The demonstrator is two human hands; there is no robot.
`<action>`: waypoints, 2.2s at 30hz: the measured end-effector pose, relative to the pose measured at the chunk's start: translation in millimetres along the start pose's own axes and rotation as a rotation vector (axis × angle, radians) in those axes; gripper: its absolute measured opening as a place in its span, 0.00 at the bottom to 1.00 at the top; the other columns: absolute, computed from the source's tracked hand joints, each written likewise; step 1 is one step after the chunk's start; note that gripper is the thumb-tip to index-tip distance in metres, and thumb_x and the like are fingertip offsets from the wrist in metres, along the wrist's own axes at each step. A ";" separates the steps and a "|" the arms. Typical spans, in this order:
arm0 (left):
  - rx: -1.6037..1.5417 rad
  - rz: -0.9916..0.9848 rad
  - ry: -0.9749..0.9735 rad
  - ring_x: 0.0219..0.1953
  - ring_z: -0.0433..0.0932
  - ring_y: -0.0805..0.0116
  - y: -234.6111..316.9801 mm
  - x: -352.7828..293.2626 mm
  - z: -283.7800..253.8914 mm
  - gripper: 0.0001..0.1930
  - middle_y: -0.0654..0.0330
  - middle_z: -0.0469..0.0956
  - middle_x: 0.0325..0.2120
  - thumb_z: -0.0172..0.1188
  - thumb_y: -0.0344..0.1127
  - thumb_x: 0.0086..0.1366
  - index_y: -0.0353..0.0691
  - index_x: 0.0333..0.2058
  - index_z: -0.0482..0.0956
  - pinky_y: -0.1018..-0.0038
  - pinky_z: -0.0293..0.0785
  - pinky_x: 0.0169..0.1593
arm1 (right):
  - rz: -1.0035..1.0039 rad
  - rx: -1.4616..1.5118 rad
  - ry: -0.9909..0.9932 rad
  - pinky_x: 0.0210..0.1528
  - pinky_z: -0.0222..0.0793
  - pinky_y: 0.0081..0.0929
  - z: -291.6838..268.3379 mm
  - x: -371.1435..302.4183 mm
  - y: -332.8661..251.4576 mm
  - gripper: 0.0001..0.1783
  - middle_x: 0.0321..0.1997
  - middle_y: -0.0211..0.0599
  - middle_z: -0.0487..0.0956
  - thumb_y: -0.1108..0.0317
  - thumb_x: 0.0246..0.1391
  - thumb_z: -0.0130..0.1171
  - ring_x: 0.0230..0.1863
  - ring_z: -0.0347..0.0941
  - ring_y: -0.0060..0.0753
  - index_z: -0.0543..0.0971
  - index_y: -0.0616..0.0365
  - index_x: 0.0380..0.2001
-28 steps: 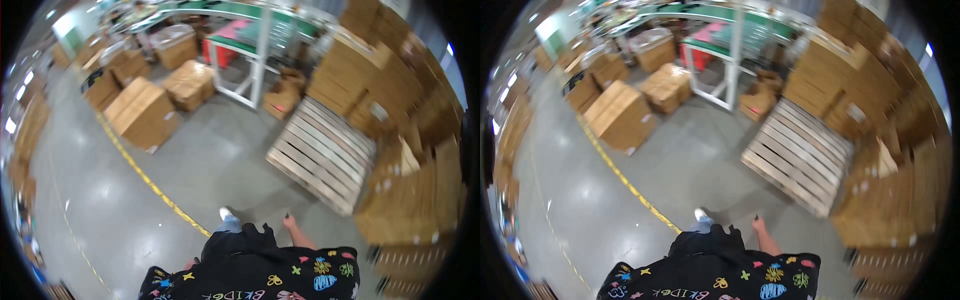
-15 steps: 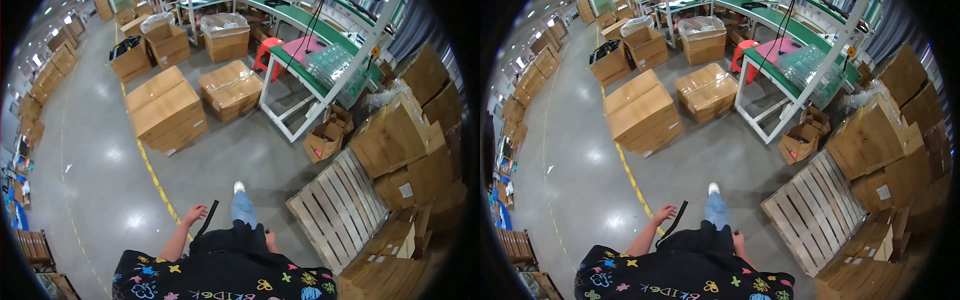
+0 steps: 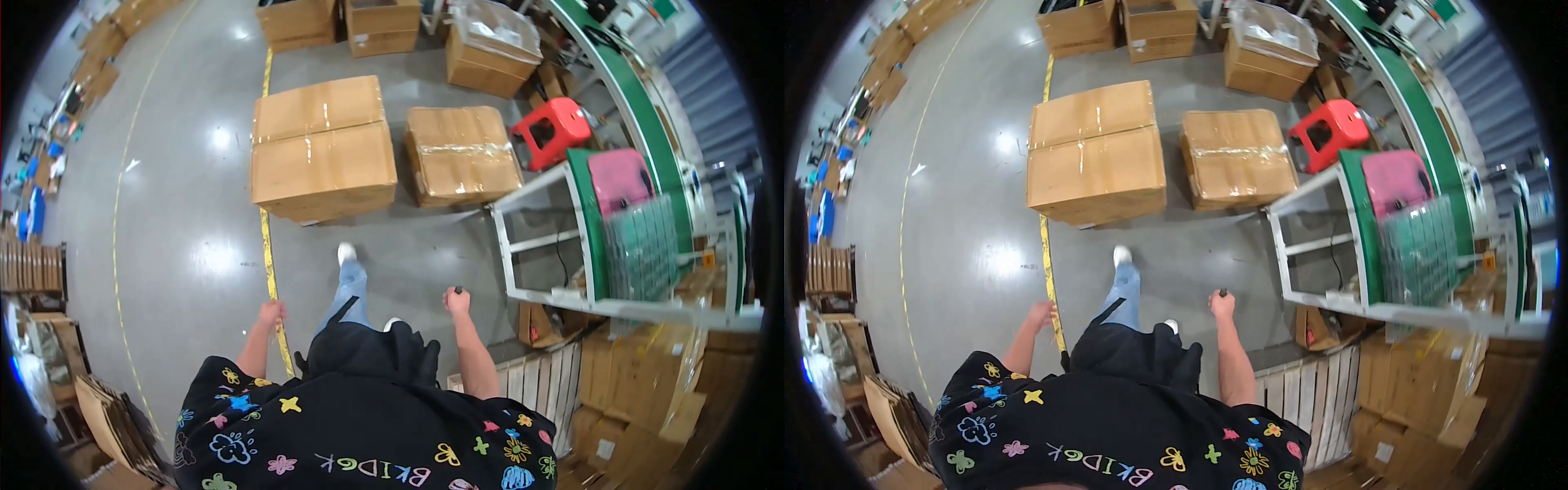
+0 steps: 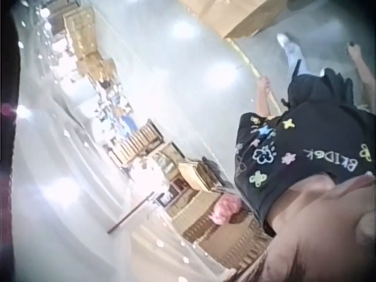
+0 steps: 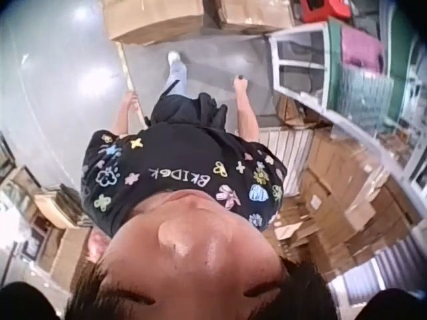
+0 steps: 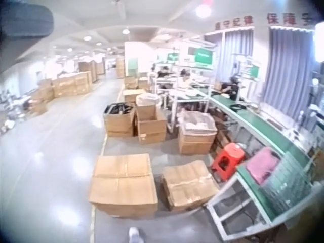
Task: Assembling electronic circuit boards into plastic housings using an electric screwdriver and opening shipping boxes with a utility knife.
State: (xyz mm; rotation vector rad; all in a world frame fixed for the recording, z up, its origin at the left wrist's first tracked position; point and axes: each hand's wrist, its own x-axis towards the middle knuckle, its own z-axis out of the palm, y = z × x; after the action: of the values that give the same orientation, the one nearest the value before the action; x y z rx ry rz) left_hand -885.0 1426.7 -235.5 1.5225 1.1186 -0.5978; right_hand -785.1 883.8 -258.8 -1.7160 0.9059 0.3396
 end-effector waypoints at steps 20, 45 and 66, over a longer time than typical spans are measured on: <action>0.135 0.123 0.352 0.55 0.63 0.52 329.4 330.2 -44.4 0.38 0.43 0.60 0.55 0.63 0.42 0.48 0.29 0.56 0.60 0.64 0.61 0.56 | -0.261 -0.639 0.034 0.63 0.54 0.38 339.6 236.6 -311.4 0.34 0.58 0.57 0.61 0.68 0.44 0.52 0.61 0.56 0.54 0.60 0.61 0.58; -0.432 -0.008 0.561 0.30 0.71 0.66 295.0 250.8 86.5 0.18 0.56 0.74 0.28 0.59 0.39 0.50 0.27 0.32 0.75 0.65 0.68 0.34 | -0.145 -0.465 0.148 0.50 0.56 0.45 281.6 270.3 -413.5 0.13 0.38 0.46 0.75 0.61 0.49 0.59 0.45 0.68 0.49 0.78 0.62 0.30; -0.109 0.337 -0.552 0.38 0.76 0.73 409.6 167.3 343.9 0.13 0.58 0.80 0.33 0.51 0.32 0.62 0.32 0.42 0.77 0.77 0.71 0.46 | -0.282 -0.783 0.034 0.38 0.70 0.31 45.4 379.6 -358.3 0.17 0.30 0.43 0.79 0.66 0.48 0.57 0.34 0.76 0.35 0.76 0.61 0.42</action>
State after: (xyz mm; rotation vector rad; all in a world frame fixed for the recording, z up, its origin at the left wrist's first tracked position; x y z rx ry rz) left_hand -385.3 1176.8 -279.0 1.3000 0.4541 -0.6557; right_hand -266.6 808.4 -266.4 -2.5383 0.5611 0.5171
